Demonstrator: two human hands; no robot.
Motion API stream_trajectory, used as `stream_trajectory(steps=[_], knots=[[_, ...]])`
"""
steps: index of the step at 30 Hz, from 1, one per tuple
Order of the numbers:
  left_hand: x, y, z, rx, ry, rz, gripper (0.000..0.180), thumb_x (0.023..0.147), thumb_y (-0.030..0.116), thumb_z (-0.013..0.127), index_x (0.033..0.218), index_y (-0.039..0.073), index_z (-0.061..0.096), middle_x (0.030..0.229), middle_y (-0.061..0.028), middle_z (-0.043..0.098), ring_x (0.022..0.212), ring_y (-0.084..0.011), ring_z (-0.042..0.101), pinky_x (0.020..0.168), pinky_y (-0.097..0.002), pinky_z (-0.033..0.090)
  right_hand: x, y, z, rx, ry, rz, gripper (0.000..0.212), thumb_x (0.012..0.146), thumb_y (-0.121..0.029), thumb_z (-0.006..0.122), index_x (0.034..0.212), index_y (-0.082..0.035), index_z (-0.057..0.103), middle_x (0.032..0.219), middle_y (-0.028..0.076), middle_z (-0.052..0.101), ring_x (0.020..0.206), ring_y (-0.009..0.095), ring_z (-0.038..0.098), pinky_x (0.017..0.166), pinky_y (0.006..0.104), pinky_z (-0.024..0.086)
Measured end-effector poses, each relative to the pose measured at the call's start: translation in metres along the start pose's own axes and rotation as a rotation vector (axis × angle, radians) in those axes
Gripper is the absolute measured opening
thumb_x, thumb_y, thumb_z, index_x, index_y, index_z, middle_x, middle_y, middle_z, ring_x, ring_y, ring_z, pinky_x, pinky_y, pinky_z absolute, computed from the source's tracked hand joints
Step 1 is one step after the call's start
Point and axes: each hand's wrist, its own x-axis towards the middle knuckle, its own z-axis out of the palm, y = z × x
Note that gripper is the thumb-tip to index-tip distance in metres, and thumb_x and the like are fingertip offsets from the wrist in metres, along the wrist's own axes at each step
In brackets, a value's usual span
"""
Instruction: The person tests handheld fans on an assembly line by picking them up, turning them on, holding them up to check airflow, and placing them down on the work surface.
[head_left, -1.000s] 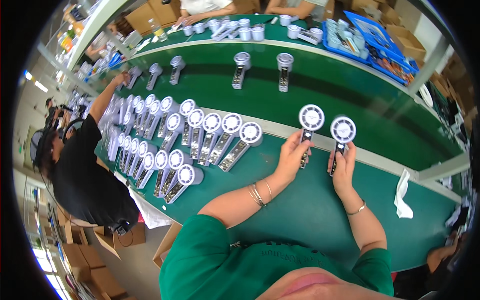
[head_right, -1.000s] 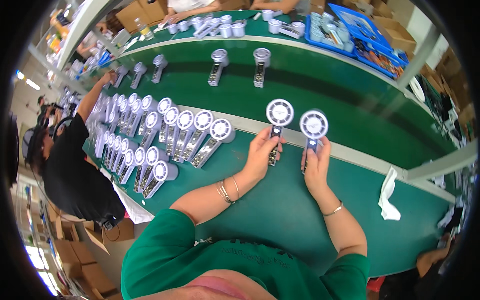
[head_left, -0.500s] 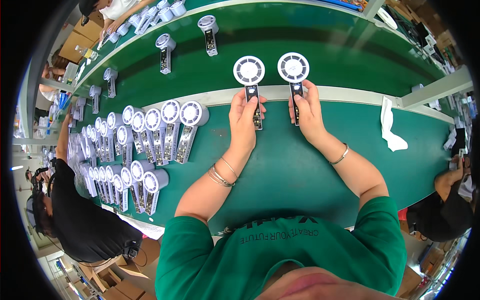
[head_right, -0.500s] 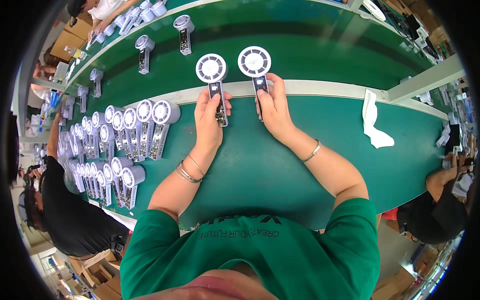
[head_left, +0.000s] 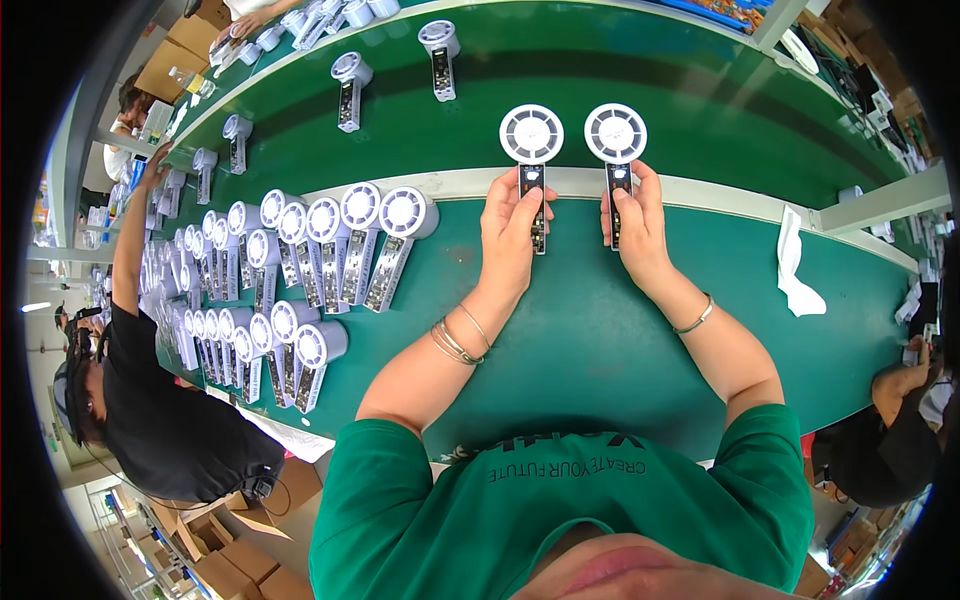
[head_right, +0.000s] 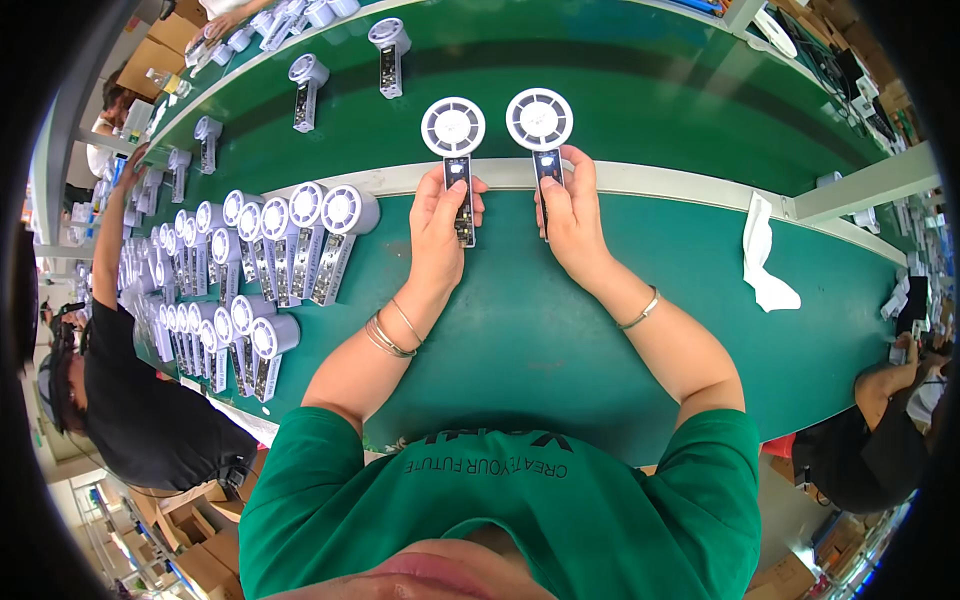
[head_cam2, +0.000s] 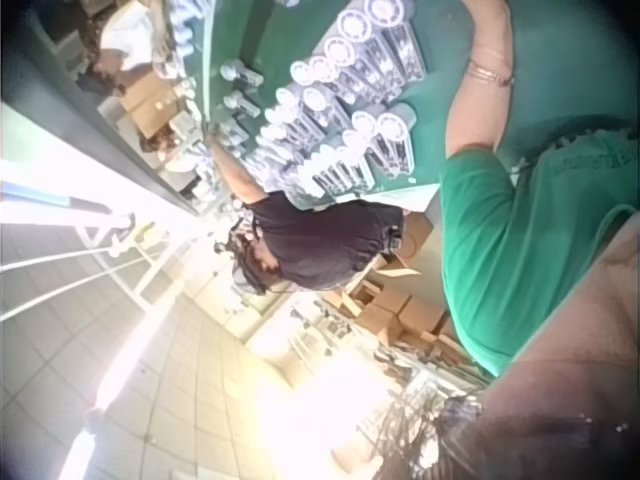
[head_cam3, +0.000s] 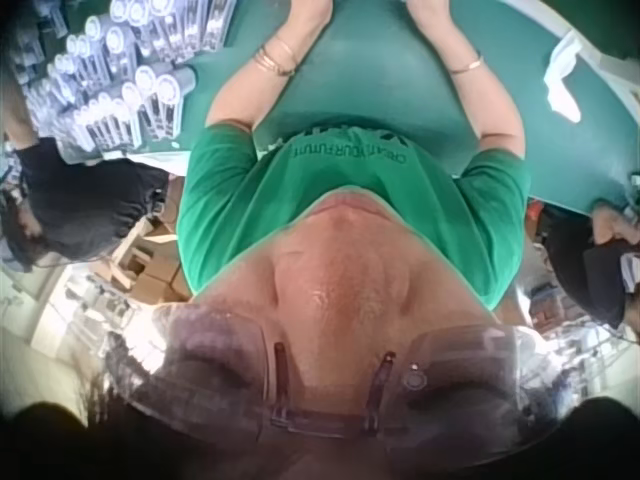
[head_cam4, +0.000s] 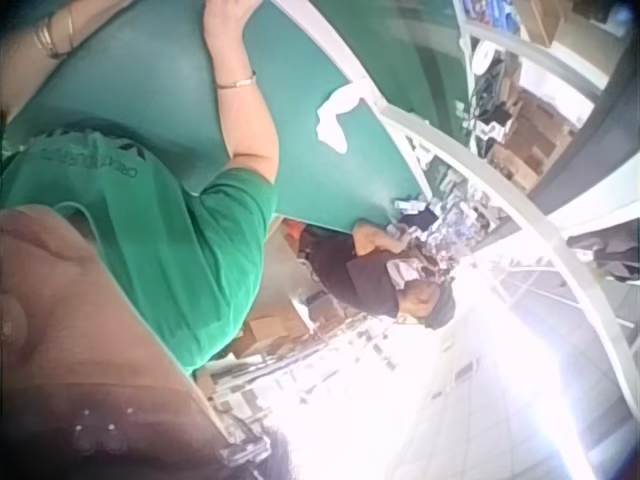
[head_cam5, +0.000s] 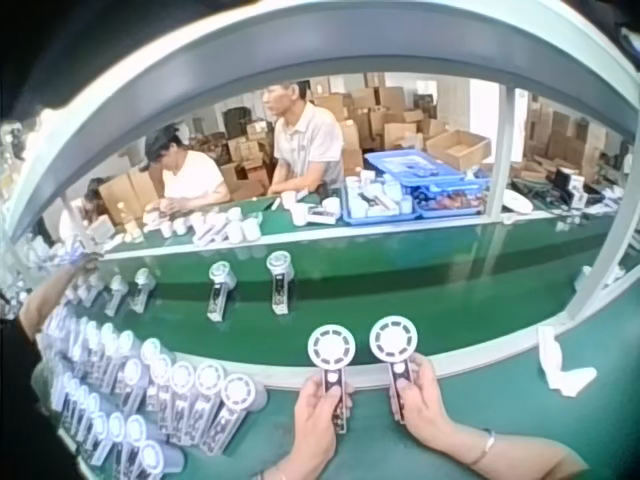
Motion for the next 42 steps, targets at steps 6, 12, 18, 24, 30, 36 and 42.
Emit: stream_trajectory(steps=[6, 12, 18, 24, 30, 36, 42], knots=[[-0.001, 0.001, -0.001, 0.015, 0.008, 0.007, 0.025, 0.090, 0.015, 0.053, 0.112, 0.003, 0.048, 0.090, -0.0081, 0.061, 0.072, -0.0092, 0.055, 0.060, -0.0214, 0.046, 0.002, 0.000, -0.001, 0.030, 0.002, 0.011, 0.036, 0.093, -0.014, 0.041, 0.125, -0.004, 0.029, 0.079, 0.004, 0.048, 0.055, 0.007, 0.044, 0.044, 0.0205, 0.037], [-0.001, 0.001, 0.000, 0.010, 0.007, -0.004, 0.025, 0.090, 0.014, 0.052, 0.112, 0.003, 0.047, 0.090, -0.0083, 0.061, 0.072, -0.0096, 0.055, 0.060, -0.0218, 0.046, 0.002, 0.001, -0.001, 0.033, -0.002, 0.007, 0.036, 0.093, -0.014, 0.041, 0.125, -0.004, 0.029, 0.080, 0.005, 0.048, 0.055, 0.007, 0.044, 0.043, 0.0204, 0.037], [-0.001, 0.002, 0.000, 0.011, 0.008, -0.006, 0.024, 0.090, 0.014, 0.052, 0.111, 0.003, 0.047, 0.090, -0.0083, 0.061, 0.072, -0.0097, 0.055, 0.061, -0.0222, 0.046, 0.002, 0.002, -0.002, -0.014, -0.009, 0.004, 0.041, 0.092, -0.017, 0.039, 0.128, -0.002, 0.028, 0.082, 0.007, 0.051, 0.056, 0.009, 0.047, 0.044, 0.0220, 0.039], [-0.002, 0.001, 0.001, 0.002, 0.003, -0.004, 0.024, 0.090, 0.015, 0.052, 0.111, 0.004, 0.047, 0.090, -0.0083, 0.061, 0.072, -0.0098, 0.055, 0.061, -0.0223, 0.046, 0.001, 0.002, -0.002, -0.013, -0.015, 0.005, 0.040, 0.093, -0.016, 0.039, 0.128, -0.002, 0.028, 0.082, 0.007, 0.051, 0.057, 0.009, 0.047, 0.045, 0.0216, 0.039], [-0.002, 0.001, 0.002, -0.008, 0.001, -0.015, 0.029, 0.090, 0.013, 0.053, 0.115, 0.002, 0.046, 0.091, -0.0069, 0.060, 0.074, -0.0088, 0.054, 0.062, -0.0208, 0.044, 0.001, 0.004, -0.001, 0.010, 0.004, -0.003, 0.040, 0.092, -0.015, 0.040, 0.128, -0.002, 0.028, 0.082, 0.007, 0.051, 0.057, 0.009, 0.047, 0.045, 0.0215, 0.039], [-0.001, 0.004, 0.002, 0.062, 0.006, -0.038, 0.029, 0.089, 0.012, 0.054, 0.115, 0.002, 0.046, 0.090, -0.0066, 0.061, 0.073, -0.0082, 0.053, 0.058, -0.0193, 0.043, 0.003, 0.002, -0.002, 0.012, 0.014, -0.033, 0.041, 0.090, -0.012, 0.046, 0.125, -0.002, 0.029, 0.077, 0.004, 0.049, 0.056, 0.007, 0.045, 0.044, 0.0207, 0.038], [-0.015, 0.020, 0.000, 0.245, 0.009, -0.119, 0.041, 0.087, 0.009, 0.058, 0.121, 0.004, 0.035, 0.092, -0.0111, 0.061, 0.069, -0.0092, 0.053, 0.050, -0.0215, 0.044, -0.008, -0.023, -0.014, -0.097, 0.006, 0.193, 0.048, 0.082, -0.013, 0.063, 0.120, -0.002, 0.035, 0.074, 0.003, 0.052, 0.045, 0.007, 0.044, 0.037, 0.0231, 0.036]])
